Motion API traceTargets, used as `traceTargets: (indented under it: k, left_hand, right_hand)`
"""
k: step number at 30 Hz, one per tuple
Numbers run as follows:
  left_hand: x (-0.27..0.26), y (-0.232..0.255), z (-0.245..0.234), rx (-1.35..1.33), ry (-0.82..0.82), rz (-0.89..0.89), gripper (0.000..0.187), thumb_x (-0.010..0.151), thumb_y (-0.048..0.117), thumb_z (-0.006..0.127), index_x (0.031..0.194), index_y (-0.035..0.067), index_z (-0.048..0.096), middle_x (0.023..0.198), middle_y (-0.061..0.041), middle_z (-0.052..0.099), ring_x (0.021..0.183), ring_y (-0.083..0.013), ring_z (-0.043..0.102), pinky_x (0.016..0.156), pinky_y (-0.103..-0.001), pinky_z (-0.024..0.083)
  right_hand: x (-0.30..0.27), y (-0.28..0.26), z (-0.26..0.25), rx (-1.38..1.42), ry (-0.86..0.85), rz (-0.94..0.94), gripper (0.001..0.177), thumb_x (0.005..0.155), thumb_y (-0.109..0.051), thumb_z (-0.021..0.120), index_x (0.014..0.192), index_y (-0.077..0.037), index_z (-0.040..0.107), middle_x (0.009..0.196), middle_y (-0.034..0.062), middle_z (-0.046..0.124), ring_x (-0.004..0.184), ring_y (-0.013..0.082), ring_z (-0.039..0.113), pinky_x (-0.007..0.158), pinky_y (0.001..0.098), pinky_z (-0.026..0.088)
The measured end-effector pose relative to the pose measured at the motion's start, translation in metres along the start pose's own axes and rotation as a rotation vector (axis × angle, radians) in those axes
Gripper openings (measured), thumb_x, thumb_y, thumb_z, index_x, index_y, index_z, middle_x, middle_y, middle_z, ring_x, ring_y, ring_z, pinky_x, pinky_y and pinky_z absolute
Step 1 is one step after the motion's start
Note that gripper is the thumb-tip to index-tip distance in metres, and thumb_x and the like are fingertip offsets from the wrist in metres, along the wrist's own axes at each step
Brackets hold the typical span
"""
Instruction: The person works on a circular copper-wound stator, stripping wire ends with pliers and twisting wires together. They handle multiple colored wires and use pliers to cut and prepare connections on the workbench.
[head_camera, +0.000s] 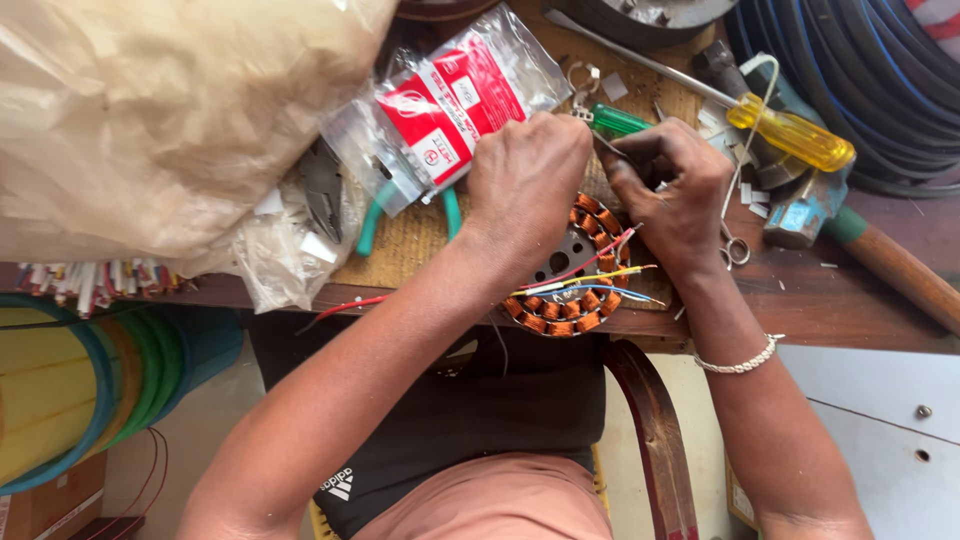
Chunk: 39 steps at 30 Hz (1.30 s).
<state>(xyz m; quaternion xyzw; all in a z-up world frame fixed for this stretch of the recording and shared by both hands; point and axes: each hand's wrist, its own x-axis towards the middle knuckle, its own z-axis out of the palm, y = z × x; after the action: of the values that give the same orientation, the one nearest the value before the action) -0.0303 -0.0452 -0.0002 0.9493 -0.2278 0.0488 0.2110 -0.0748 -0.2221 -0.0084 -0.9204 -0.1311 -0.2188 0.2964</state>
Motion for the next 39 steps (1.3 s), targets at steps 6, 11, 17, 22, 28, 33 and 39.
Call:
traceTargets:
  k: [6,11,17,22,28,33,39]
  left_hand:
    - [0.001,-0.006,0.007,-0.017,0.067,0.054,0.003,0.082,0.0,0.072,0.083,0.001,0.07,0.078,-0.015,0.073,0.07,-0.0266,0.076,0.052,-0.037,0.061]
    - [0.003,-0.01,0.0,0.007,-0.024,0.04,0.005,0.088,0.0,0.07,0.083,0.002,0.07,0.073,-0.014,0.072,0.065,-0.0244,0.075,0.046,-0.038,0.058]
    - [-0.001,-0.011,-0.002,0.01,0.011,0.039,0.005,0.086,0.0,0.071,0.082,0.003,0.07,0.071,-0.014,0.071,0.063,-0.0223,0.074,0.045,-0.038,0.057]
    - [-0.004,-0.011,0.007,-0.008,0.127,0.064,0.004,0.079,0.002,0.074,0.08,0.003,0.07,0.071,-0.014,0.071,0.067,-0.0251,0.075,0.048,-0.039,0.058]
    - [-0.002,-0.013,0.001,-0.034,-0.103,-0.013,0.004,0.089,-0.004,0.068,0.087,0.0,0.07,0.071,-0.015,0.07,0.061,-0.0256,0.074,0.045,-0.04,0.058]
    - [-0.016,-0.018,-0.008,-0.125,0.111,0.067,0.004,0.079,0.001,0.073,0.079,-0.001,0.07,0.082,-0.017,0.071,0.079,-0.0344,0.074,0.062,-0.048,0.058]
    - [-0.007,-0.029,-0.019,-0.333,-0.109,-0.031,0.013,0.085,0.017,0.077,0.091,0.006,0.077,0.09,-0.016,0.073,0.084,-0.0355,0.072,0.073,-0.051,0.056]
  right_hand:
    - [0.006,0.004,0.012,0.041,-0.012,-0.07,0.012,0.098,0.001,0.083,0.102,-0.002,0.072,0.098,0.0089,0.072,0.084,0.0155,0.073,0.073,0.0283,0.06]
    - [0.004,0.016,0.014,-0.033,0.0,-0.102,0.014,0.098,0.001,0.084,0.104,-0.002,0.072,0.099,0.0091,0.073,0.082,0.0149,0.072,0.069,0.0265,0.06]
    - [-0.002,0.013,0.001,-0.038,0.038,-0.072,0.013,0.098,0.001,0.084,0.105,-0.001,0.073,0.098,0.0101,0.07,0.078,0.0153,0.07,0.066,0.0273,0.059]
    - [0.0,0.013,0.018,-0.062,0.025,-0.169,0.015,0.098,0.002,0.085,0.103,-0.002,0.071,0.096,0.0085,0.071,0.082,0.0161,0.072,0.069,0.0283,0.06]
    - [-0.003,0.012,0.014,-0.062,0.004,-0.078,0.015,0.095,-0.001,0.084,0.099,-0.003,0.07,0.094,0.0064,0.072,0.082,0.0143,0.071,0.07,0.0286,0.058]
    - [-0.002,0.018,-0.006,0.037,0.027,0.012,0.014,0.1,-0.003,0.086,0.103,-0.004,0.072,0.096,0.0048,0.071,0.079,0.0109,0.067,0.066,0.0249,0.055]
    - [-0.002,0.014,-0.007,0.134,0.028,0.016,0.021,0.096,-0.002,0.089,0.107,-0.004,0.072,0.089,0.0025,0.064,0.077,0.0092,0.057,0.066,0.0234,0.046]
